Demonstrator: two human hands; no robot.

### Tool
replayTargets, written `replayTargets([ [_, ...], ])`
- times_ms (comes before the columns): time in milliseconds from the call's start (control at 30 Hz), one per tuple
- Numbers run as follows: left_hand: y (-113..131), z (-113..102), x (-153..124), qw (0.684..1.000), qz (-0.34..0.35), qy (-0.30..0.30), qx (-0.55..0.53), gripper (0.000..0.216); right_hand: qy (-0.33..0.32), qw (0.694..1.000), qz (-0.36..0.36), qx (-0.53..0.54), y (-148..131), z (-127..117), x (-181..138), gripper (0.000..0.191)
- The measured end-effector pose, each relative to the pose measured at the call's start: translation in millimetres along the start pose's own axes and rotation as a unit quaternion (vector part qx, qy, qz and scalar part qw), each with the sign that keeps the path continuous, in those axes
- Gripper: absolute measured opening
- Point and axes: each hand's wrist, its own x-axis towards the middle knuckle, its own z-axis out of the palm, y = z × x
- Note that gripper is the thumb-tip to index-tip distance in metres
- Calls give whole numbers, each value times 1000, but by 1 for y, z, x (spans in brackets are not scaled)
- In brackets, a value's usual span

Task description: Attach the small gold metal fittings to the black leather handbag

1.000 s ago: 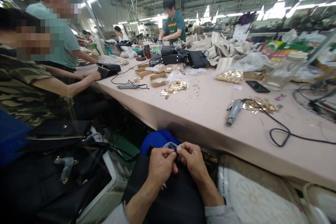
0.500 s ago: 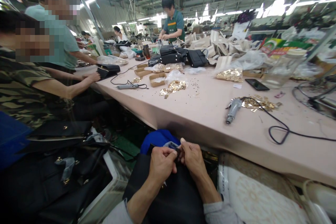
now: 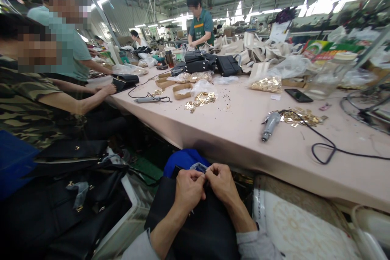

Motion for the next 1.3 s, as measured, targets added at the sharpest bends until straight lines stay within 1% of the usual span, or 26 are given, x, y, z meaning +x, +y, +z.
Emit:
replayTargets([
  [133,3,0,-1,1000,-9,10,-3,25,5,999,29,42,0,0,-2,15],
  [300,5,-1,-1,1000,4,5,6,27,-13,995,29,94,-4,-2,-7,18],
  [467,3,-2,1,1000,-13,-4,0,26,-8,997,9,75,-6,-5,-9,18],
  [567,0,-2,1,1000,-4,-14,-9,29,-13,998,0,63,-7,-6,-10,19],
  [800,4,-2,-1,1000,4,17,5,28,-10,999,-28,32,-8,-7,-12,17],
  [1033,2,-1,5,999,-12,30,1,26,-2,998,-13,58,-12,-3,-15,20],
  [1167,-2,1,9,999,-32,30,-13,25,-1,997,-7,77,-7,-1,-13,20],
  [1300,-5,1,9,999,-30,25,-1,26,-14,995,2,102,0,-3,-10,20],
])
